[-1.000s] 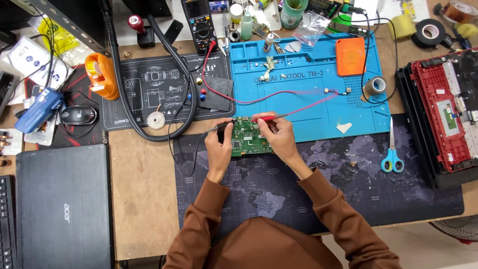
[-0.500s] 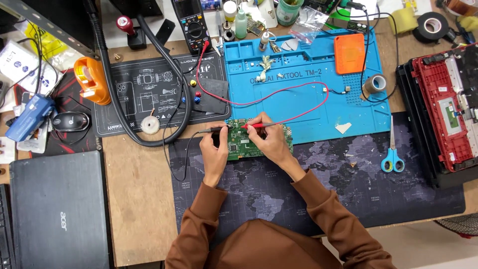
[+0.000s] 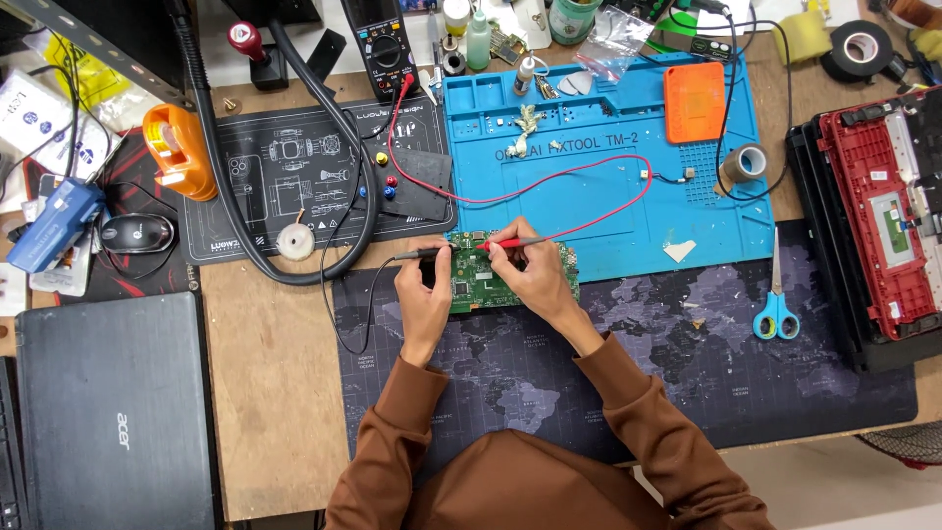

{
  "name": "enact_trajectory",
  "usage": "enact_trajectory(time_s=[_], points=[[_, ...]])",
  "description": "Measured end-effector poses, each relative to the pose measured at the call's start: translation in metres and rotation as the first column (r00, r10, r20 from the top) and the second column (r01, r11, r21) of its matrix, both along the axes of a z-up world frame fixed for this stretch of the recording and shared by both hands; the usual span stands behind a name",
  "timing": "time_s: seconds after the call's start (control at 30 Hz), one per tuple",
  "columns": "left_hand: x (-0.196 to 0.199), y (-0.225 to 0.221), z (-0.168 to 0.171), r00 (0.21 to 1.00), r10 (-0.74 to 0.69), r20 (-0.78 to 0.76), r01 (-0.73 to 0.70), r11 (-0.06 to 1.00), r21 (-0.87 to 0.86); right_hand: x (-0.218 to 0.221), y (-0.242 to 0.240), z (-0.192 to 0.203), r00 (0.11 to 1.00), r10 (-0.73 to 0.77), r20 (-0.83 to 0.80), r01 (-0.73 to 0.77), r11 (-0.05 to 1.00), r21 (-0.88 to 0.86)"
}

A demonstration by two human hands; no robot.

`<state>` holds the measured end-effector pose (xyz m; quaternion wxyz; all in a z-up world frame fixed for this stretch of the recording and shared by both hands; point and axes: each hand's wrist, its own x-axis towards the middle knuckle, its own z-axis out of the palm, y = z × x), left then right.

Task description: Testing a laptop motherboard with a multimeter and applying heat with a heat gun

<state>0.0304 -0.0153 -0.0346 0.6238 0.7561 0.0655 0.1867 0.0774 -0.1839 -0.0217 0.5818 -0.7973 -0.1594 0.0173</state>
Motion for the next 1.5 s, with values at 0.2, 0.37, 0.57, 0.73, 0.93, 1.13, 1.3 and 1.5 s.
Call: enact_trajectory(time_s=[0.2, 0.37, 0.57, 0.73, 0.93, 1.13, 1.3, 1.5], points=[[0.001, 0.002, 0.004, 1.0, -0.008, -0.005, 0.008, 1.0, 0.014, 0.0, 0.0, 0.0, 1.0, 0.007, 0.003, -0.007, 1.0, 0.004], [0.0, 0.001, 0.005, 1.0, -0.013, -0.004, 0.013, 1.0, 0.005, 0.0, 0.0, -0.002, 1.0, 0.008, 0.005, -0.008, 1.0, 0.016], [0.001, 0.002, 0.009, 1.0, -0.01, -0.006, 0.01, 1.0, 0.0, -0.001, 0.001, 0.001, 1.0, 0.006, 0.009, -0.006, 1.0, 0.017], [0.0, 0.0, 0.015, 1.0, 0.005, -0.004, -0.005, 0.999, -0.032, -0.001, 0.0, -0.001, 1.0, 0.008, 0.006, -0.008, 1.0, 0.027], [0.0, -0.001, 0.025, 1.0, -0.009, -0.007, 0.009, 1.0, -0.03, 0.0, 0.0, 0.0, 1.0, 0.005, -0.002, -0.005, 1.0, 0.015], [0.001, -0.002, 0.018, 0.999, -0.039, 0.014, 0.039, 0.997, 0.062, -0.001, 0.001, 0.001, 1.0, 0.006, -0.005, -0.006, 1.0, 0.017], [0.001, -0.004, 0.015, 0.999, -0.034, 0.023, 0.033, 0.998, 0.047, -0.001, -0.002, -0.011, 1.0, -0.002, -0.006, 0.002, 1.0, 0.002], [0.001, -0.002, 0.017, 1.0, -0.02, 0.023, 0.019, 0.997, 0.069, 0.0, 0.0, -0.002, 1.0, -0.001, -0.007, 0.001, 1.0, 0.007]])
